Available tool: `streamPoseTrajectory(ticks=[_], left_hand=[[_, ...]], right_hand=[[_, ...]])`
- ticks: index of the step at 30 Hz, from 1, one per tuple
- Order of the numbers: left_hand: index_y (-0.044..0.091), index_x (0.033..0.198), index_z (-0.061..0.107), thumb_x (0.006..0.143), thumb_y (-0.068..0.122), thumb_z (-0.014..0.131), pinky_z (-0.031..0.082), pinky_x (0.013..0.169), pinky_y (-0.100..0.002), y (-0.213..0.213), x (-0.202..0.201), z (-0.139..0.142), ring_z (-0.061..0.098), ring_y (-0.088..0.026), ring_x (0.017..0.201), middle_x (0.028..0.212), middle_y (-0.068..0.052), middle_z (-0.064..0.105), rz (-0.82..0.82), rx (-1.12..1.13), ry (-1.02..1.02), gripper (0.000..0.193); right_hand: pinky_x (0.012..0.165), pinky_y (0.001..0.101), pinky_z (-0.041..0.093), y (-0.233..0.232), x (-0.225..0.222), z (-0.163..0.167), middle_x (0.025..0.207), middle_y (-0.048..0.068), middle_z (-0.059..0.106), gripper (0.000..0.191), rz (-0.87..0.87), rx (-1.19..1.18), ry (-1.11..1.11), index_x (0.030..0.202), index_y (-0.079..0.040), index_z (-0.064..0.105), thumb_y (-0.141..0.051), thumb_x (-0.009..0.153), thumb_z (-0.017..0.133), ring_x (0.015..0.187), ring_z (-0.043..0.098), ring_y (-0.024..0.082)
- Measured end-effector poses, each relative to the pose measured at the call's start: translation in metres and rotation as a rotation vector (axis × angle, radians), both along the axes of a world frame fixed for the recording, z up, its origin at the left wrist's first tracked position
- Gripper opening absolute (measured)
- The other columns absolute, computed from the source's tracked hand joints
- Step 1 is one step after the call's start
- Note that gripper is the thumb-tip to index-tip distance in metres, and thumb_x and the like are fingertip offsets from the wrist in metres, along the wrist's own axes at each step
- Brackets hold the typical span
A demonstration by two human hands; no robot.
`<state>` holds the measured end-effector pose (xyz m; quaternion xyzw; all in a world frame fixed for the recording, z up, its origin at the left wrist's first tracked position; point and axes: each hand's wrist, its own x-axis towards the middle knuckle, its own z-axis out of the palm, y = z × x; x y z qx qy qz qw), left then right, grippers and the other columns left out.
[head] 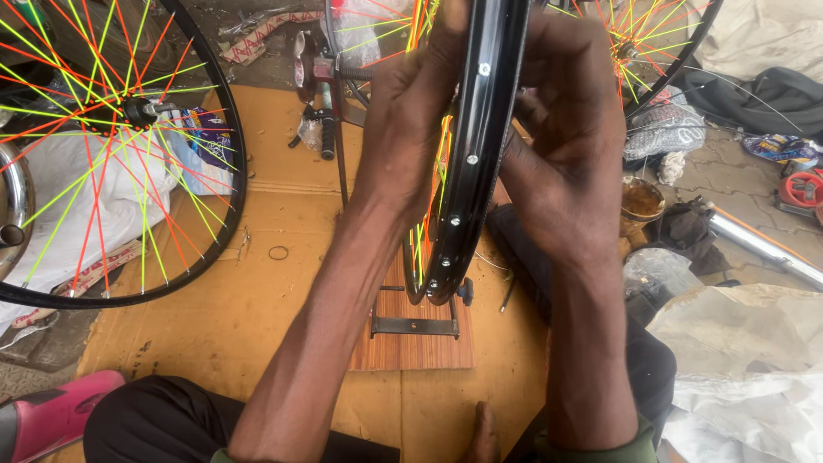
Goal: The person sits on the floor and uses a truing stand to adjust a bicycle wheel. They spin the wheel, check alignment with a gauge, and tighten or loosen the spokes to correct the rim's wobble.
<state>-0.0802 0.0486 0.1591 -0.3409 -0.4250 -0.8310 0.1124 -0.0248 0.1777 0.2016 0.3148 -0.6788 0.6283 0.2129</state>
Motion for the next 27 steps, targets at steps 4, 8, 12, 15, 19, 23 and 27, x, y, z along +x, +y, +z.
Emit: streamPoseTrajectory(ticks=[4,8,12,15,19,23,27], left_hand=[[0.002,0.101,0.076,0.101,0.064,0.057,0.054,0.07,-0.028,0.003,0.003,0.002,0.071,-0.013,0.08,0.089,-0.006,0.076,0.035,-0.005,-0.1,0.065],[0.005,0.109,0.072,0.107,0.067,0.045,0.05,0.082,-0.032,-0.003,0.0,-0.012,0.065,-0.012,0.096,0.099,-0.005,0.07,0.095,0.07,-0.026,0.068],[0.003,0.126,0.058,0.116,0.059,0.041,0.046,0.102,-0.035,-0.007,0.028,-0.03,0.055,-0.015,0.118,0.121,-0.008,0.059,0.497,-0.033,0.049,0.06],[0.001,0.134,0.056,0.116,0.045,0.045,0.047,0.098,-0.033,-0.006,0.072,-0.038,0.053,-0.015,0.113,0.124,-0.008,0.055,0.717,-0.173,0.131,0.049],[-0.005,0.137,0.052,0.11,0.022,0.056,0.049,0.108,-0.039,-0.005,0.102,-0.037,0.056,-0.025,0.123,0.134,-0.016,0.058,0.905,-0.449,0.326,0.039],[-0.003,0.134,0.056,0.109,0.013,0.058,0.054,0.101,-0.034,0.0,0.09,-0.033,0.062,-0.021,0.115,0.129,-0.014,0.065,0.874,-0.381,0.303,0.03],[-0.001,0.131,0.058,0.112,0.013,0.061,0.059,0.093,-0.029,0.003,0.087,-0.032,0.068,-0.017,0.103,0.121,-0.011,0.066,0.806,-0.291,0.233,0.023]], right_hand=[[0.105,0.0278,0.053,0.0,-0.005,0.003,0.124,-0.001,0.059,0.036,-0.005,0.113,0.068,0.129,-0.002,0.059,0.012,0.098,0.07,0.116,0.061,0.009],[0.09,0.0267,0.061,-0.002,-0.015,0.0,0.116,0.001,0.061,0.031,-0.014,0.109,0.185,0.121,-0.003,0.059,0.014,0.103,0.079,0.103,0.067,0.01],[0.094,0.0284,0.066,-0.001,-0.022,-0.005,0.113,0.004,0.069,0.034,0.073,-0.024,0.111,0.125,0.0,0.061,0.014,0.102,0.082,0.101,0.073,0.012],[0.093,0.026,0.063,0.007,-0.028,0.004,0.111,0.004,0.072,0.036,0.089,-0.004,0.053,0.127,0.002,0.066,0.011,0.097,0.083,0.1,0.071,0.01],[0.095,0.027,0.064,0.016,-0.023,0.02,0.113,0.006,0.073,0.029,0.079,0.18,0.161,0.125,0.003,0.068,0.011,0.1,0.08,0.101,0.072,0.01],[0.085,0.0288,0.064,0.009,-0.024,0.027,0.103,0.008,0.075,0.017,-0.091,0.24,0.155,0.115,0.003,0.071,0.01,0.101,0.077,0.093,0.073,0.012],[0.086,0.03,0.068,-0.01,-0.033,0.015,0.099,0.008,0.075,0.016,0.019,0.002,0.156,0.112,0.0,0.068,0.013,0.105,0.076,0.092,0.077,0.013]])
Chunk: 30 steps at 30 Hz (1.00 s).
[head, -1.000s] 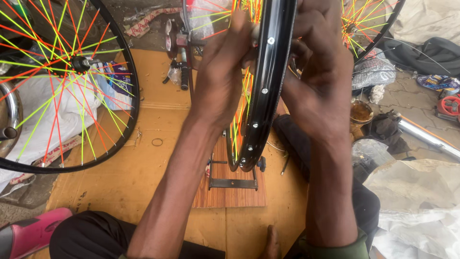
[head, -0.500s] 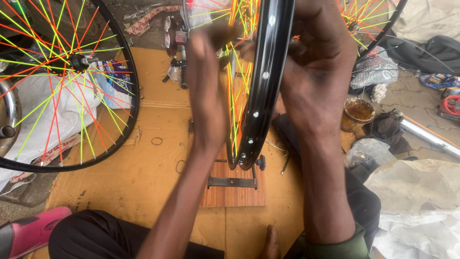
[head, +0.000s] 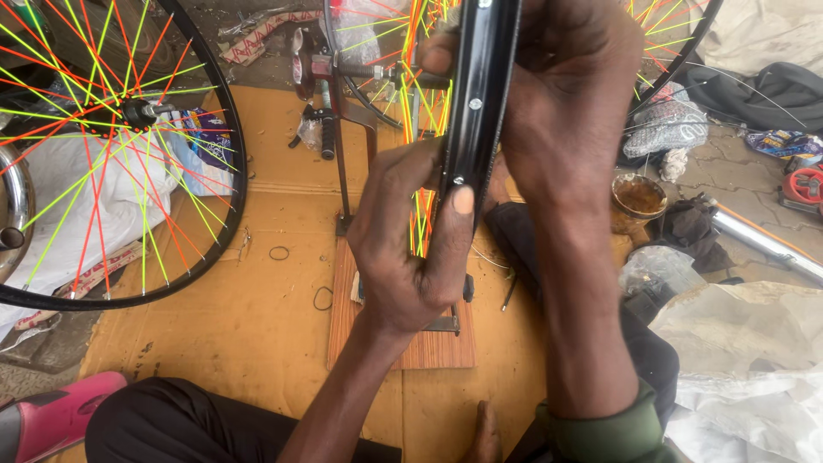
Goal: The person sits on the floor and uses a truing stand to adjust a bicycle wheel. They spin the wheel, check alignment with a gauge, and tighten or loosen the spokes to correct the rim's wobble.
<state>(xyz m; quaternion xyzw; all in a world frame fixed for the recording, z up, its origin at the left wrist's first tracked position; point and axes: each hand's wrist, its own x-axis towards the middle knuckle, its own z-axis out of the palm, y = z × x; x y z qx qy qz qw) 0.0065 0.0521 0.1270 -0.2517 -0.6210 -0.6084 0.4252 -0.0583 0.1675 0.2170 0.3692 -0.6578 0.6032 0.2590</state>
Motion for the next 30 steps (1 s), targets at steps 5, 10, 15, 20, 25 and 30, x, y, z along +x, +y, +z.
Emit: streamPoseTrajectory(ticks=[5,10,15,20,25,30], left_hand=[[0.001,0.126,0.062,0.108,0.013,0.064,0.058,0.088,-0.029,0.001,0.0,0.01,0.069,-0.016,0.096,0.113,-0.009,0.068,0.008,0.039,-0.065,0.022],[0.002,0.137,0.055,0.108,0.016,0.067,0.048,0.096,-0.029,-0.003,-0.011,0.027,0.06,-0.018,0.117,0.127,-0.008,0.063,0.122,0.02,-0.023,0.034],[0.01,0.145,0.055,0.117,0.016,0.065,0.041,0.116,-0.026,-0.001,-0.025,0.035,0.054,-0.011,0.131,0.136,0.0,0.059,0.105,0.0,-0.002,0.03],[0.014,0.141,0.059,0.115,0.016,0.066,0.036,0.118,-0.026,0.003,-0.028,0.035,0.054,-0.01,0.131,0.134,0.002,0.059,0.126,0.012,0.0,0.027],[0.012,0.133,0.063,0.112,0.015,0.07,0.038,0.11,-0.027,0.003,-0.025,0.039,0.054,-0.011,0.121,0.132,0.001,0.058,0.132,0.046,-0.041,0.022],[0.009,0.131,0.065,0.11,0.014,0.068,0.045,0.104,-0.027,0.01,-0.026,0.047,0.056,-0.011,0.116,0.128,0.0,0.055,0.043,0.131,-0.045,0.022]], right_hand=[[0.073,0.0221,0.051,0.008,0.009,-0.007,0.093,0.001,0.073,0.008,-0.127,-0.089,-0.116,0.111,-0.001,0.071,0.003,0.104,0.069,0.081,0.062,0.006],[0.074,0.0233,0.05,0.021,0.018,-0.013,0.096,0.0,0.07,0.01,-0.179,0.01,0.031,0.121,-0.002,0.071,0.001,0.115,0.063,0.084,0.064,0.008],[0.09,0.0206,0.053,0.01,0.004,-0.029,0.105,0.002,0.07,0.014,-0.123,-0.011,-0.006,0.118,0.0,0.068,0.007,0.108,0.062,0.097,0.063,0.006],[0.087,0.0231,0.053,0.0,-0.024,-0.047,0.104,0.004,0.073,0.01,0.124,-0.305,-0.101,0.109,-0.003,0.068,0.007,0.107,0.065,0.094,0.066,0.009],[0.084,0.024,0.05,0.008,-0.037,-0.06,0.103,-0.001,0.071,0.013,0.204,-0.288,-0.187,0.111,-0.007,0.071,-0.016,0.114,0.063,0.092,0.062,0.006],[0.075,0.0252,0.049,-0.003,-0.027,-0.064,0.095,-0.002,0.07,0.017,0.208,-0.48,-0.283,0.122,-0.013,0.071,-0.021,0.109,0.065,0.083,0.06,0.006]])
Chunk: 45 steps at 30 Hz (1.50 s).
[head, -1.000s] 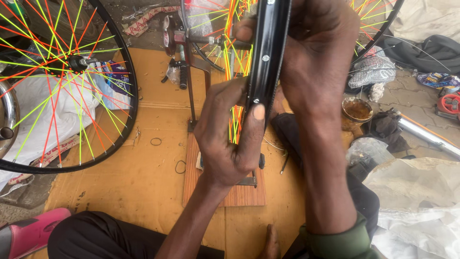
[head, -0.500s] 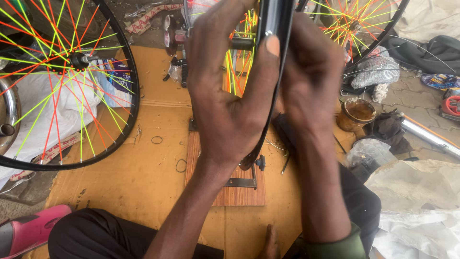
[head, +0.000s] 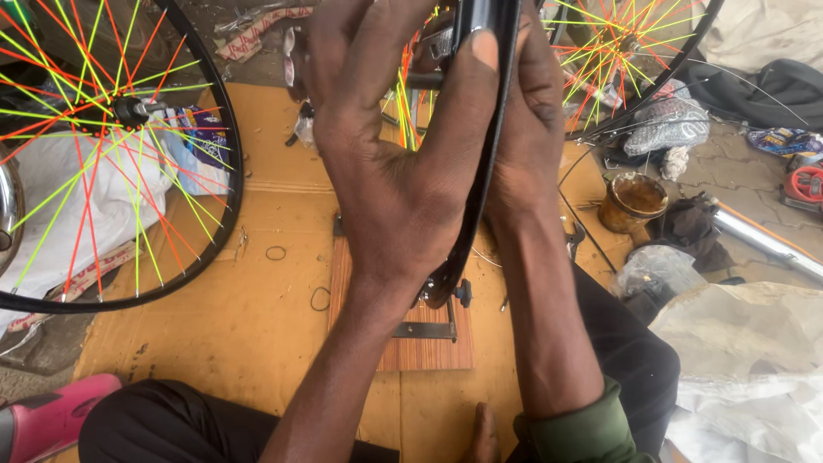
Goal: The person sits on the floor and uses a truing stand to adjust a bicycle wheel. They spin the wheel, check alignment with a gauge, and tighten or loosen the spokes to correct the rim's wobble.
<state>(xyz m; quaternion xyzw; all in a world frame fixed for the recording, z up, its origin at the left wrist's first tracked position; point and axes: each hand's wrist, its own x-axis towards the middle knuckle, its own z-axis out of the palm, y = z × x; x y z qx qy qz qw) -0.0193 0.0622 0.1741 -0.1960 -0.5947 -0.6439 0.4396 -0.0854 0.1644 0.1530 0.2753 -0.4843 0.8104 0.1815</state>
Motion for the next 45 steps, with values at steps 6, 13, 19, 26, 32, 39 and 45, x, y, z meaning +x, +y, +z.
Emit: streamPoseTrajectory(ticks=[6,13,19,26,32,39,45], left_hand=[[0.007,0.129,0.064,0.115,0.033,0.064,0.052,0.09,-0.029,-0.006,-0.021,-0.002,0.061,-0.01,0.108,0.118,-0.003,0.063,-0.363,0.161,0.013,0.03],[0.003,0.126,0.062,0.118,0.054,0.05,0.054,0.083,-0.03,-0.015,-0.056,-0.011,0.064,-0.009,0.091,0.099,-0.003,0.066,-0.693,0.143,0.047,0.052],[-0.002,0.101,0.067,0.116,0.047,0.049,0.046,0.064,-0.028,-0.018,-0.09,-0.003,0.057,-0.006,0.07,0.079,0.001,0.063,-0.784,0.083,-0.081,0.054],[-0.002,0.118,0.056,0.119,0.042,0.051,0.057,0.075,-0.026,-0.024,-0.063,-0.007,0.059,-0.006,0.093,0.104,-0.003,0.057,-0.328,0.033,-0.003,0.044],[0.001,0.131,0.06,0.107,0.026,0.057,0.042,0.093,-0.032,-0.03,0.02,-0.034,0.053,-0.016,0.108,0.12,-0.009,0.057,-0.026,-0.095,-0.012,0.035],[0.007,0.142,0.057,0.115,0.017,0.065,0.039,0.112,-0.029,-0.025,0.018,-0.015,0.057,-0.017,0.127,0.144,-0.005,0.061,0.117,-0.287,0.033,0.031],[0.009,0.146,0.056,0.116,0.017,0.066,0.038,0.119,-0.028,-0.017,0.005,-0.002,0.051,-0.015,0.135,0.148,-0.003,0.059,0.089,-0.19,0.03,0.033]], right_hand=[[0.088,0.0237,0.05,-0.004,0.006,0.015,0.106,0.0,0.067,0.013,-0.29,0.252,0.293,0.119,-0.005,0.063,-0.001,0.111,0.074,0.097,0.064,0.008],[0.099,0.0258,0.055,0.013,0.021,0.029,0.12,0.0,0.059,0.014,-0.361,0.428,0.453,0.132,-0.002,0.068,0.006,0.12,0.069,0.106,0.063,0.01],[0.097,0.0225,0.053,0.019,0.036,0.044,0.129,0.001,0.064,0.028,-0.171,0.501,0.244,0.143,-0.001,0.056,0.005,0.116,0.063,0.108,0.06,0.007],[0.098,0.0241,0.055,0.017,0.017,0.049,0.125,0.003,0.069,0.029,-0.1,0.47,0.207,0.133,0.0,0.061,0.011,0.107,0.069,0.114,0.065,0.009],[0.084,0.0274,0.054,0.014,0.005,0.045,0.109,0.009,0.073,0.02,-0.154,0.425,0.308,0.122,-0.001,0.068,0.012,0.11,0.075,0.093,0.069,0.015],[0.09,0.024,0.056,0.003,0.036,0.044,0.118,0.005,0.071,0.029,-0.151,0.17,0.269,0.127,-0.01,0.064,0.005,0.104,0.071,0.103,0.069,0.011],[0.091,0.0193,0.051,-0.003,0.042,0.02,0.111,-0.003,0.067,0.025,-0.36,0.435,0.067,0.121,-0.003,0.063,-0.013,0.099,0.061,0.102,0.062,0.004]])
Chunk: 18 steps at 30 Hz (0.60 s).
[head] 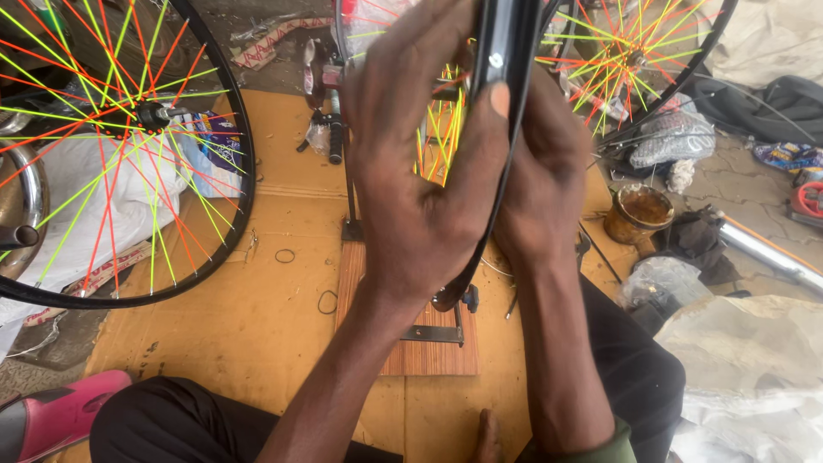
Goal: The person sits on the floor and uses a truing stand to adjust a bicycle wheel. They spin the wheel, check alignment with a gauge, and tighten or loosen the spokes to correct the rim's wobble.
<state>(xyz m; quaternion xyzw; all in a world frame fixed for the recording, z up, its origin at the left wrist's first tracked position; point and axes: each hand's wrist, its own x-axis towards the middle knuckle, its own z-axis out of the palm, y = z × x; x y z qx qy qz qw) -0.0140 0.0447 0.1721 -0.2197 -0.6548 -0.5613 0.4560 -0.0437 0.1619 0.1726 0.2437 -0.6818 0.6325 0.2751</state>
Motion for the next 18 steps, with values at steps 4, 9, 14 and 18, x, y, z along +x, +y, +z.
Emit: streamPoseTrajectory(ticks=[4,9,14,18], left_hand=[[0.011,0.145,0.057,0.112,0.016,0.066,0.037,0.118,-0.028,0.001,-0.002,-0.005,0.051,-0.014,0.133,0.146,-0.002,0.056,0.01,0.011,-0.029,0.035],[0.011,0.145,0.055,0.112,0.019,0.068,0.04,0.118,-0.029,0.006,-0.004,-0.013,0.048,-0.014,0.134,0.144,-0.001,0.049,-0.036,0.09,-0.008,0.036],[0.007,0.144,0.049,0.116,0.035,0.067,0.051,0.108,-0.03,0.013,-0.01,-0.014,0.057,-0.012,0.124,0.136,-0.002,0.052,-0.272,0.288,-0.005,0.043],[0.001,0.131,0.061,0.115,0.054,0.053,0.053,0.1,-0.031,0.007,-0.026,-0.015,0.064,-0.013,0.108,0.115,-0.007,0.068,-0.764,0.493,-0.099,0.056]], right_hand=[[0.069,0.0208,0.041,0.009,-0.025,-0.01,0.09,-0.004,0.06,0.023,0.273,-0.119,-0.119,0.12,-0.001,0.07,-0.021,0.11,0.064,0.08,0.051,0.003],[0.076,0.0225,0.047,0.002,-0.039,-0.01,0.097,-0.002,0.068,0.024,0.378,-0.348,-0.047,0.129,-0.006,0.067,-0.019,0.112,0.06,0.085,0.057,0.005],[0.086,0.0247,0.055,0.0,-0.027,-0.002,0.109,-0.002,0.072,0.017,0.304,-0.212,0.085,0.121,-0.012,0.063,-0.001,0.108,0.068,0.097,0.066,0.007],[0.088,0.0232,0.052,0.014,-0.017,0.002,0.113,-0.003,0.062,0.021,0.148,0.037,0.256,0.119,-0.007,0.066,0.009,0.109,0.076,0.099,0.061,0.007]])
